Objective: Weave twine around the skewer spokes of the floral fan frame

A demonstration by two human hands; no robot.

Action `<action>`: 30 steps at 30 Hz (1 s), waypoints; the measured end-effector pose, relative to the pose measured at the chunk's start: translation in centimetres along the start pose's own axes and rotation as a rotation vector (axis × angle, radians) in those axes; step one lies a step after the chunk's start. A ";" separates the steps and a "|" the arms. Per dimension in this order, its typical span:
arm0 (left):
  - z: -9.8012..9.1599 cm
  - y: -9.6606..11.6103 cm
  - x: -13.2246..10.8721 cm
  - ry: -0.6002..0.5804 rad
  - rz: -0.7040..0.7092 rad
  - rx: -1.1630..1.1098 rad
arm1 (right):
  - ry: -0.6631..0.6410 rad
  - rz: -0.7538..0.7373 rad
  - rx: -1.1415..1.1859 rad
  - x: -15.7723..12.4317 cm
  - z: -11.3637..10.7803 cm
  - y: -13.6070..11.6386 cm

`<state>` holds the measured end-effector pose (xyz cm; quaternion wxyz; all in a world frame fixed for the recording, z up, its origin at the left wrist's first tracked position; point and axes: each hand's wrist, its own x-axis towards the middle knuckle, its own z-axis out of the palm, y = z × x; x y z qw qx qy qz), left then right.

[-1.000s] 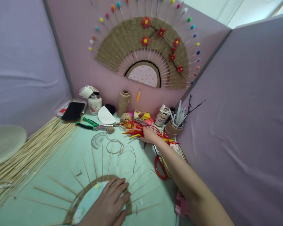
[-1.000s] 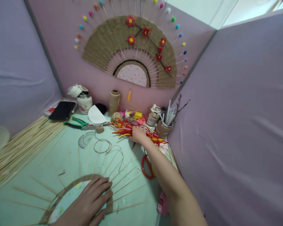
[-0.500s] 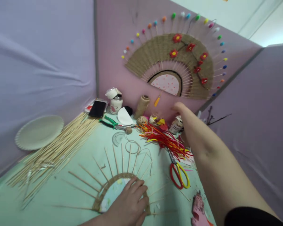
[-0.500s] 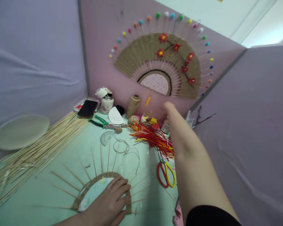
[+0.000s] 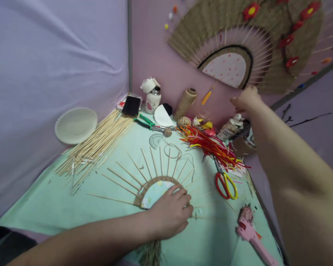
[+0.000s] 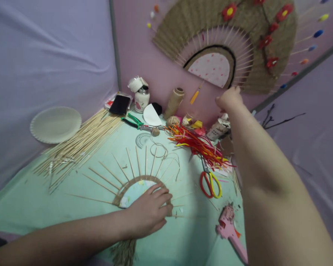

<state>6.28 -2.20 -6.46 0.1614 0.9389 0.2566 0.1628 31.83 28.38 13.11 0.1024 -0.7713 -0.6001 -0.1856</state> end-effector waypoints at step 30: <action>-4.3 -1.8 2.3 0.311 -0.808 -1.454 | -0.588 -0.089 1.225 -29.9 0.9 0.7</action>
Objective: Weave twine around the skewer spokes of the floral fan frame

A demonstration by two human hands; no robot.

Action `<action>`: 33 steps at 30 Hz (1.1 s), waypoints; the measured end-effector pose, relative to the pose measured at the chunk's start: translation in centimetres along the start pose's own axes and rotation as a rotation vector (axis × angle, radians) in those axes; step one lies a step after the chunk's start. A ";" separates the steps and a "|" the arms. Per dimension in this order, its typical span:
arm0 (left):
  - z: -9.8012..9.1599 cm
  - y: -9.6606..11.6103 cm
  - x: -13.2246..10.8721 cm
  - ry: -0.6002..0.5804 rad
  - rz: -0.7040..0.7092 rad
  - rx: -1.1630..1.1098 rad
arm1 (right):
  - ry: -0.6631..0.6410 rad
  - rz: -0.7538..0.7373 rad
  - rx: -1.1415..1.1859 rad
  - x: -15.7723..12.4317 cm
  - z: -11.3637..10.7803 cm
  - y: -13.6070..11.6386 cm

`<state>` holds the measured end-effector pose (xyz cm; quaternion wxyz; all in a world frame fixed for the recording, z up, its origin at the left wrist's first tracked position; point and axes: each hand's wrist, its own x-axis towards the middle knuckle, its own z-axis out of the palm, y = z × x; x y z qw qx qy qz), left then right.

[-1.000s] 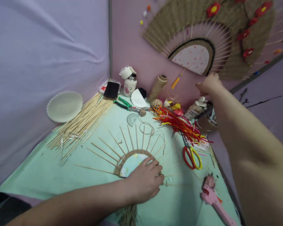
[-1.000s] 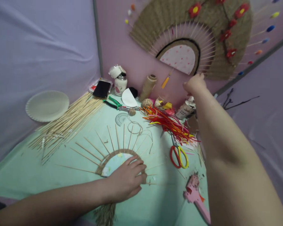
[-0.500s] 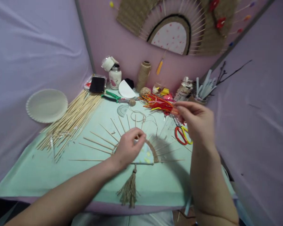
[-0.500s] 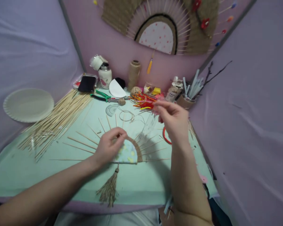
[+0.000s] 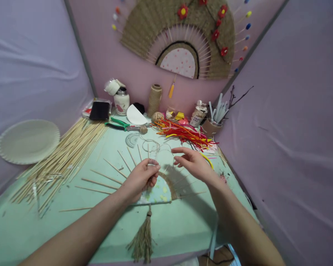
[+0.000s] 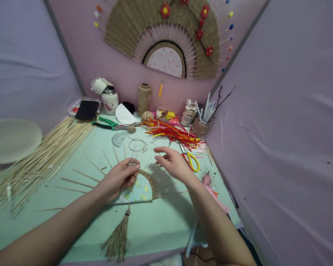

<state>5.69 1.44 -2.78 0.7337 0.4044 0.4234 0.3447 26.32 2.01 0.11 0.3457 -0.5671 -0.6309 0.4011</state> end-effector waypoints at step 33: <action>0.1 -0.4 -0.6 -0.078 -0.057 0.007 | -0.342 -0.313 -1.291 26.9 7.7 -1.8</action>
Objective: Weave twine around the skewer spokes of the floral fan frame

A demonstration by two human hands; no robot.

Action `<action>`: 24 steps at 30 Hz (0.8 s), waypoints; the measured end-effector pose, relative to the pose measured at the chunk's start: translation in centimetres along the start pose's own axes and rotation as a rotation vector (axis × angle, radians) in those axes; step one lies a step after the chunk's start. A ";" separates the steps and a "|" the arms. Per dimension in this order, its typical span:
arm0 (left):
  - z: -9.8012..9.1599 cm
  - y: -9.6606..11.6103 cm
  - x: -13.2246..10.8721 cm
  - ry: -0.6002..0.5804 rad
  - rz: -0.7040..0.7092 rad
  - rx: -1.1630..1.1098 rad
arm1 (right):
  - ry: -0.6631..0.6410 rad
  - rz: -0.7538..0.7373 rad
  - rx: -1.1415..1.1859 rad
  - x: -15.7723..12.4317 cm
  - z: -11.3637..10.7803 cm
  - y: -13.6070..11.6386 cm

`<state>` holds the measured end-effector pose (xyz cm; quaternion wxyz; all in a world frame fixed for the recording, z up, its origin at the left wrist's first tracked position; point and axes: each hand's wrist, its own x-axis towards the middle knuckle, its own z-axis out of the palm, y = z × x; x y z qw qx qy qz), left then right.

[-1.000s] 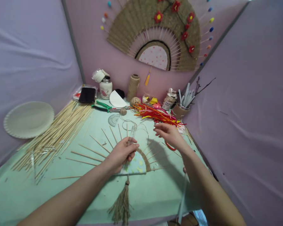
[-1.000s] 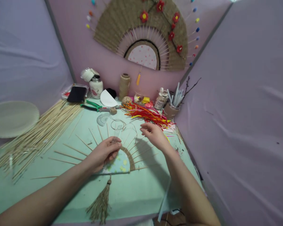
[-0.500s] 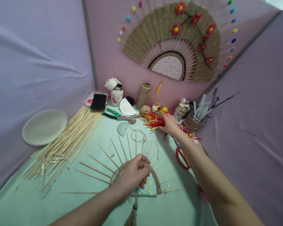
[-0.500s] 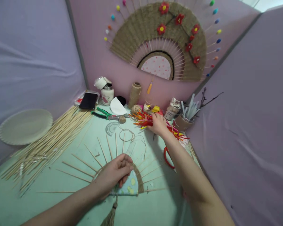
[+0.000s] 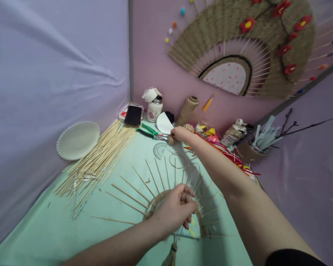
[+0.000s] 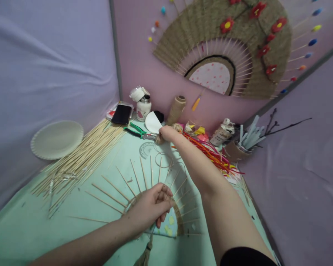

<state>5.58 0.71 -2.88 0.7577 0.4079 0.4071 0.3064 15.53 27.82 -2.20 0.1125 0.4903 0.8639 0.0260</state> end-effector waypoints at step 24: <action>-2.7 2.9 0.7 0.337 0.339 -0.089 | 0.744 0.490 1.439 -24.1 1.0 -10.5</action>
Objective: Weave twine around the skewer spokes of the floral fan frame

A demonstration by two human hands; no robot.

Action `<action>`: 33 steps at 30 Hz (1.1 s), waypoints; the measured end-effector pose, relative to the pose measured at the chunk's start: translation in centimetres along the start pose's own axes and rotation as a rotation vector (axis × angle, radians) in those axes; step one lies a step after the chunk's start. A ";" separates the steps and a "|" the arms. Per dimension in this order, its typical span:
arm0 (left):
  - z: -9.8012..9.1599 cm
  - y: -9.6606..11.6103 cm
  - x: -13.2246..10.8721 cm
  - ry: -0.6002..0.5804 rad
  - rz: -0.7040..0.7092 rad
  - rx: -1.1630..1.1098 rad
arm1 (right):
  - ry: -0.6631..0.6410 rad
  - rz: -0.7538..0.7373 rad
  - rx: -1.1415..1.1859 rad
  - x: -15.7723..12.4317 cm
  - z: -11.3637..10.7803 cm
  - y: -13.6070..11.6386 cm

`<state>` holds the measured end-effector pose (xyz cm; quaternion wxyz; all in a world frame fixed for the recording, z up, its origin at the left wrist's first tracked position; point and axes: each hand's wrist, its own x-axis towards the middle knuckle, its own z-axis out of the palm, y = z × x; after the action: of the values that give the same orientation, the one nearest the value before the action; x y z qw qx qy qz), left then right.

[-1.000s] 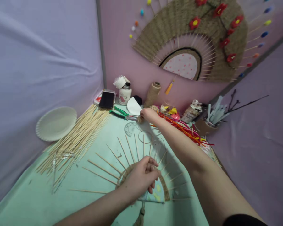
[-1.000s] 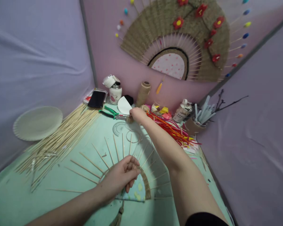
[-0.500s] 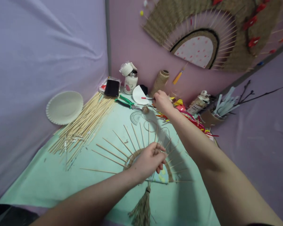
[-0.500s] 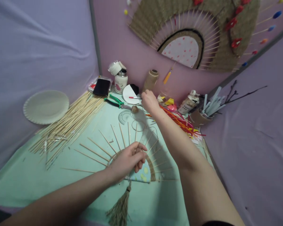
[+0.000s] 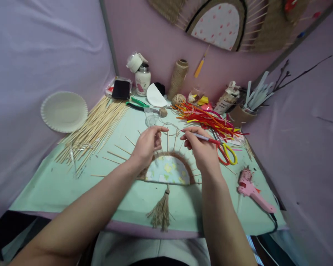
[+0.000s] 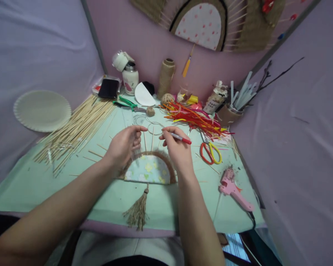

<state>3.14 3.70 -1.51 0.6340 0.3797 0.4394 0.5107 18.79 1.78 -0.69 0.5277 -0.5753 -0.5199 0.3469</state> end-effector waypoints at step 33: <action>-3.8 2.7 3.2 -0.098 -0.056 0.492 | -0.048 -0.048 -0.269 -1.3 -0.6 2.7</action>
<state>-1.01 7.46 -0.77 0.5567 0.5346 0.5297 0.3516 19.72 0.62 -3.40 0.4414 -0.6198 -0.5876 0.2751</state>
